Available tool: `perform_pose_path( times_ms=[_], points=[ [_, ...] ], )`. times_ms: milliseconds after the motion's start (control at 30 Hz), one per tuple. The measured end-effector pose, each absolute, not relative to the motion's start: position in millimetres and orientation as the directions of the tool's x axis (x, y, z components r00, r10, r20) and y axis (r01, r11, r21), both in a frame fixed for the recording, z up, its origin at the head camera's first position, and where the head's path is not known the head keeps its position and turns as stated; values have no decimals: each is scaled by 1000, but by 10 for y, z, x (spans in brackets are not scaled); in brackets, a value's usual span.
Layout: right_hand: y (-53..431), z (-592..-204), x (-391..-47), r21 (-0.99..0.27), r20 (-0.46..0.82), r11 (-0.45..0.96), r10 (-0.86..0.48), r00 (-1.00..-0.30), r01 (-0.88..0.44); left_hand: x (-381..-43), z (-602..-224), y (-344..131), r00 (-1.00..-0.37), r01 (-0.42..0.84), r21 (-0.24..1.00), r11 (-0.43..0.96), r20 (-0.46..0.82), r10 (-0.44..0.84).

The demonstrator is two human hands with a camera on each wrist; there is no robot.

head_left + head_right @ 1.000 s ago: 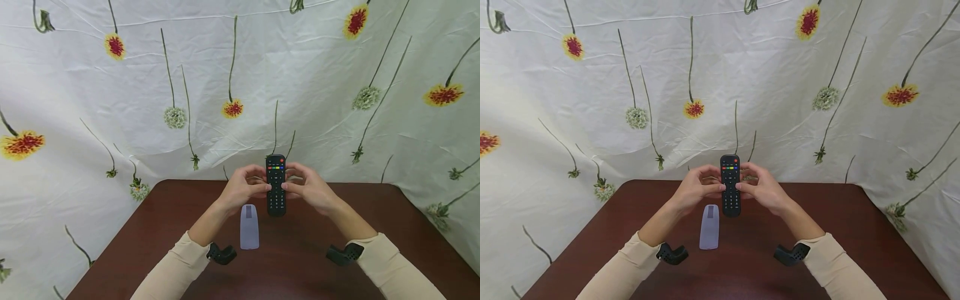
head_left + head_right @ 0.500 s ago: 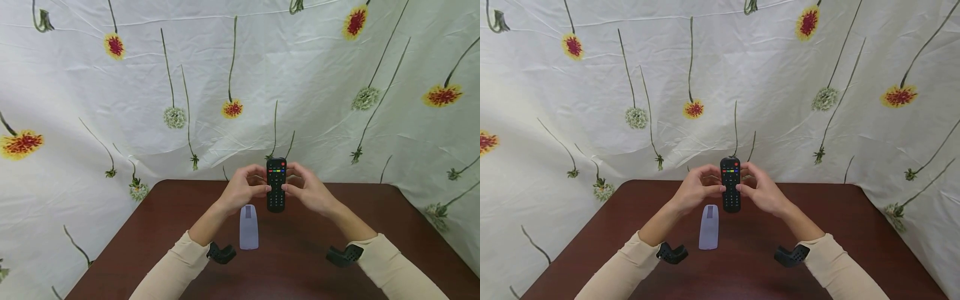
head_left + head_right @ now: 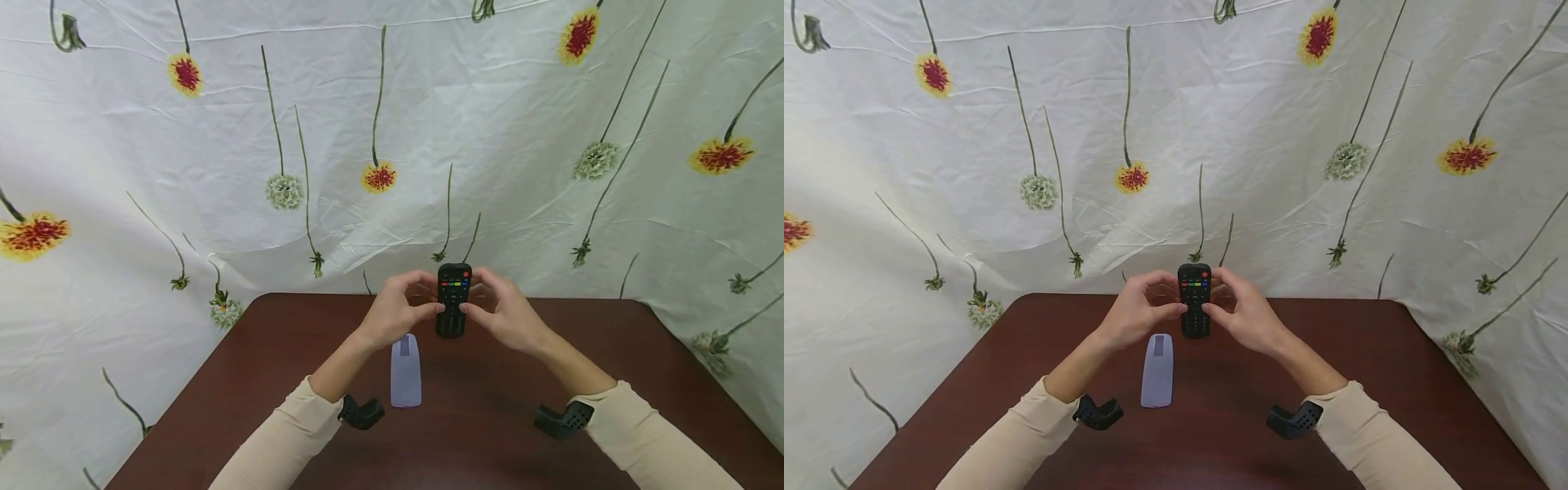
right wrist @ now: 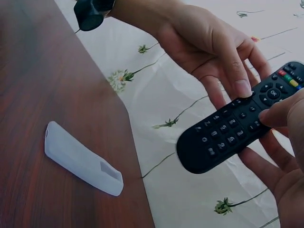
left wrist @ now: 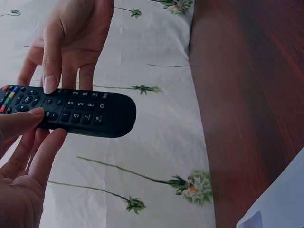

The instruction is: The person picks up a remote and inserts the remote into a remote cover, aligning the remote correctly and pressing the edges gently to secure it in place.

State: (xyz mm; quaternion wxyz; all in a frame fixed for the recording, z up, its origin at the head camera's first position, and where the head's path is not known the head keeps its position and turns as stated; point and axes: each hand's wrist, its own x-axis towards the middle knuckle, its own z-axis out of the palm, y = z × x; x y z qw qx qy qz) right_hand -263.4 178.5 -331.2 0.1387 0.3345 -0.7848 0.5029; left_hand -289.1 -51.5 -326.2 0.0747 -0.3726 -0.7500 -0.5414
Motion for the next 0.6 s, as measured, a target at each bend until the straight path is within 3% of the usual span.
perform_pose_path(
  times_ms=[167,367,433,600],
  points=[
    [1772,-3348,-2651,-494,690,351,-399,-604,-796,-2899,-3264,-512,-673,701,694,162,570,471],
    [1779,-3449,-2729,-48,820,397,-508,-263,-917,-2904,-3305,-527,-614,731,677,86,597,517],
    [1785,-3476,-2743,44,826,385,-533,-183,-922,-2901,-3323,-533,-590,736,675,50,604,535],
    [1792,-3492,-2743,110,830,390,-542,-131,-914,-2893,-3339,-532,-565,746,666,17,619,546]
  ],
)
